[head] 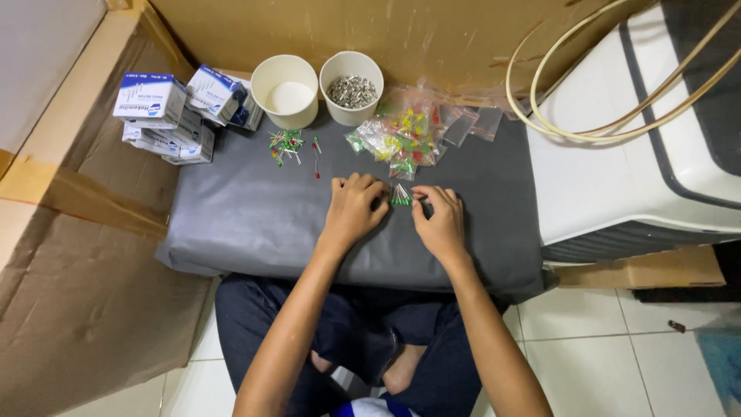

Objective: Sorting and bagging light-emitting diodes (LEDs) into small plastic bags.

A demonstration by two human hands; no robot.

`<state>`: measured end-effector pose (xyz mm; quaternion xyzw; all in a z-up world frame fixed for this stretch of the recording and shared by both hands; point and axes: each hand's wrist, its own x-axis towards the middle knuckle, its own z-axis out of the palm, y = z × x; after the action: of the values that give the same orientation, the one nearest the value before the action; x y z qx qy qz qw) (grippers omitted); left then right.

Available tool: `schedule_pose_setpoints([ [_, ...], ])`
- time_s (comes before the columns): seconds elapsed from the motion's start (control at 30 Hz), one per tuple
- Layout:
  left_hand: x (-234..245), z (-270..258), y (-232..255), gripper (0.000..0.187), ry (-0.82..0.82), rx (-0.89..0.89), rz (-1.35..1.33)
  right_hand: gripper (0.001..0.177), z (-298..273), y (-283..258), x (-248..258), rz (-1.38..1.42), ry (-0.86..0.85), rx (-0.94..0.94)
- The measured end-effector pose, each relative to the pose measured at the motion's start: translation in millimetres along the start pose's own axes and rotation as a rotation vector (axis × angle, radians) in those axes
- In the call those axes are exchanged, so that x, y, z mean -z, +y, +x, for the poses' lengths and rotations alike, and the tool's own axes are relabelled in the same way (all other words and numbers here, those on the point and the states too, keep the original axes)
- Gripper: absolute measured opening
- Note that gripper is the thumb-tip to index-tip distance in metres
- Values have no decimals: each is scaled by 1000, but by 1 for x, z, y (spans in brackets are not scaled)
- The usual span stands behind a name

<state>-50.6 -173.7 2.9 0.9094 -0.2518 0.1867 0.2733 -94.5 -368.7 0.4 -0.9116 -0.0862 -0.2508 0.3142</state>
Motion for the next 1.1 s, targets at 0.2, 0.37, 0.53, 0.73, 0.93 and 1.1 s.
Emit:
schedule_pose_setpoints([
  [0.2, 5, 0, 2, 12, -30, 10, -30, 24, 1, -3, 1, 35, 26, -16],
  [0.37, 10, 1, 5, 12, -25, 28, -63, 28, 5, 2, -2, 73, 51, -12],
  [0.53, 7, -1, -5, 10, 52, 55, -145, 28, 11, -5, -5, 116, 89, 20],
  [0.73, 32, -9, -41, 11, 192, 41, -140, 22, 35, -44, -22, 171, 98, 62],
  [0.93, 73, -25, -109, 14, 303, 100, 35, 24, 66, -91, -71, 267, 20, 150],
  [1.1, 91, -30, -149, 18, 272, 189, -39, 30, 84, -116, -113, 224, -175, 201],
])
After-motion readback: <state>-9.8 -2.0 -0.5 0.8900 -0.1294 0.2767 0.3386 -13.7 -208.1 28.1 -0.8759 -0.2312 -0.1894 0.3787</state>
